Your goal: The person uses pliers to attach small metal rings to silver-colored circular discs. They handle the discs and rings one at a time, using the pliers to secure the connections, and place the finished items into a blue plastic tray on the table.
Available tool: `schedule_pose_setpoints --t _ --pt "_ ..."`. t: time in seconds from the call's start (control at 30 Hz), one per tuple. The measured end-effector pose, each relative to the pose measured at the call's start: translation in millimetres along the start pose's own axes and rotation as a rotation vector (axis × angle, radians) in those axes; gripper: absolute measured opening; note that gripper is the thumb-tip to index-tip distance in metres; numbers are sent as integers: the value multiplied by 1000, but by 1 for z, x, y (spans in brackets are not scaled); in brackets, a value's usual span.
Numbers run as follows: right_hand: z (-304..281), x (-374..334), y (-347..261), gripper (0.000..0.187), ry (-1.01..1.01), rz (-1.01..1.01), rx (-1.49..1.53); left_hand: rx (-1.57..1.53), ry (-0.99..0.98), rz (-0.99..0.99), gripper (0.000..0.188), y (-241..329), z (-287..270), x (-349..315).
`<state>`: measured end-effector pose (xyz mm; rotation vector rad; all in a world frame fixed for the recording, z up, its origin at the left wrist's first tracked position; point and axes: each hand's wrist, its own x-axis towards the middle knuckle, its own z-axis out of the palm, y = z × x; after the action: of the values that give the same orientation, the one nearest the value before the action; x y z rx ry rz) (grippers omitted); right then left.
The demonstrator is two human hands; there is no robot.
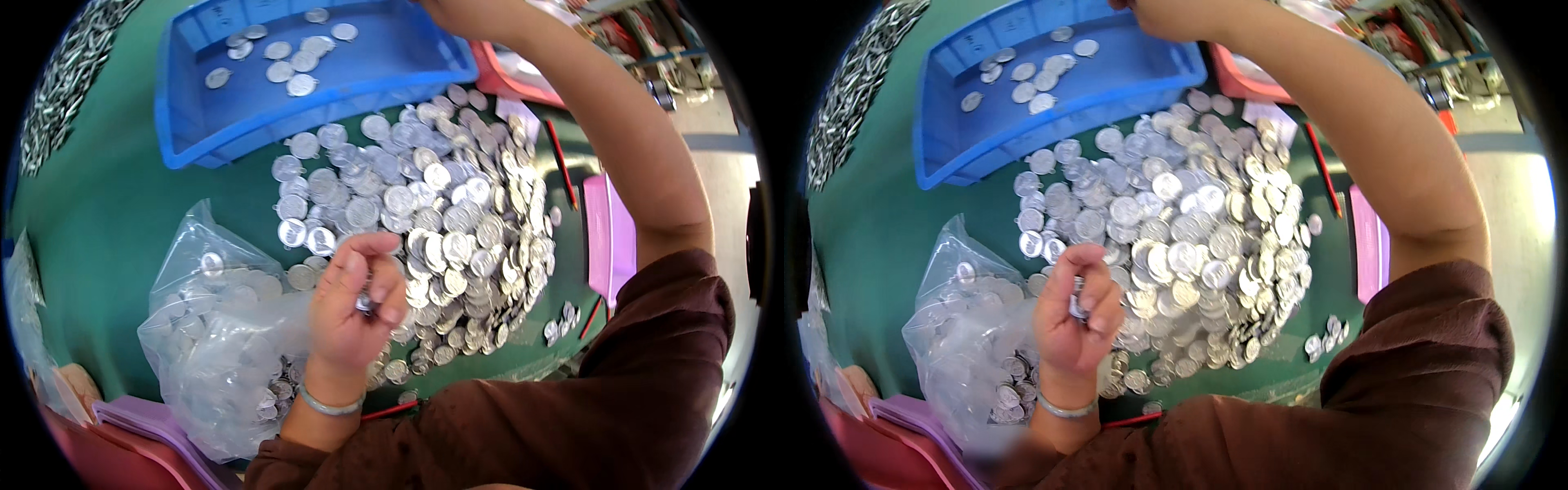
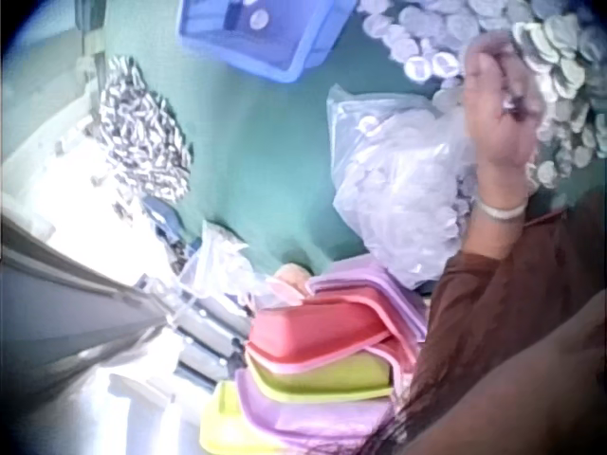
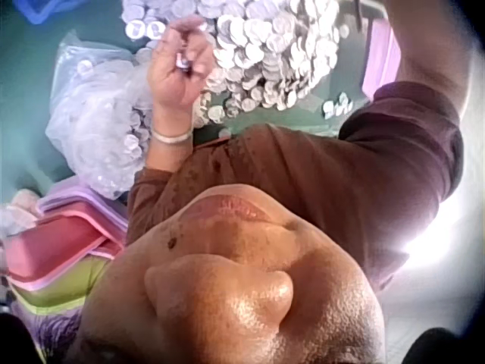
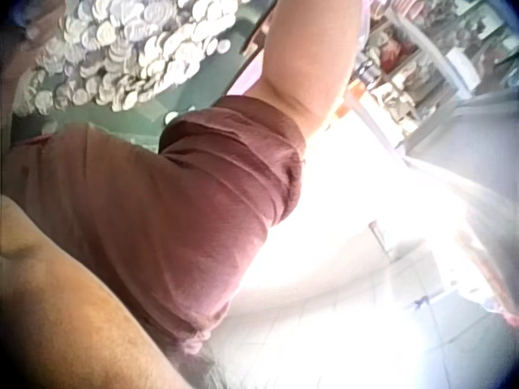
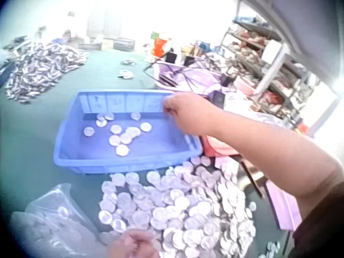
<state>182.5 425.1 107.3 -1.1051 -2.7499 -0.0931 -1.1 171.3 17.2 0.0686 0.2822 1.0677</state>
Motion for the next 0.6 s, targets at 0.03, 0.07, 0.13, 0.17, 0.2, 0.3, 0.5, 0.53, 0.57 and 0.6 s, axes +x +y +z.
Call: schedule_pose_setpoints --t 0.03,0.07,0.13,0.17,0.2,0.3,0.5,0.53,0.57,0.6 --pt "-9 -6 -7 16 -30 28 -8 19 -19 7 30 0 -1 0" --pt "-15 -13 -10 17 -28 -1 -21 40 -40 13 30 0 -2 -1" --pt "-35 -45 -16 17 -22 -2 -70 77 -123 -41 25 0 -2 -1" --pt "-49 -72 -22 15 -7 13 -93 74 -180 -97 24 0 -3 -1" --pt "-61 -76 -30 15 -76 44 -102 68 -212 -70 23 -1 -4 1" --pt "-106 -105 -59 13 -199 78 -134 55 -280 -51 25 -3 -5 4" --pt "-183 -201 -117 15 -354 298 -295 132 -257 -72 27 -3 9 3" --pt "-194 -224 -132 16 -380 374 -305 154 -267 -89 27 -4 10 4" --pt "-194 -252 -137 17 -266 414 -306 173 -271 -98 27 -4 9 6" --pt "-200 -272 -149 17 -316 497 -317 208 -299 -106 26 -4 8 8"
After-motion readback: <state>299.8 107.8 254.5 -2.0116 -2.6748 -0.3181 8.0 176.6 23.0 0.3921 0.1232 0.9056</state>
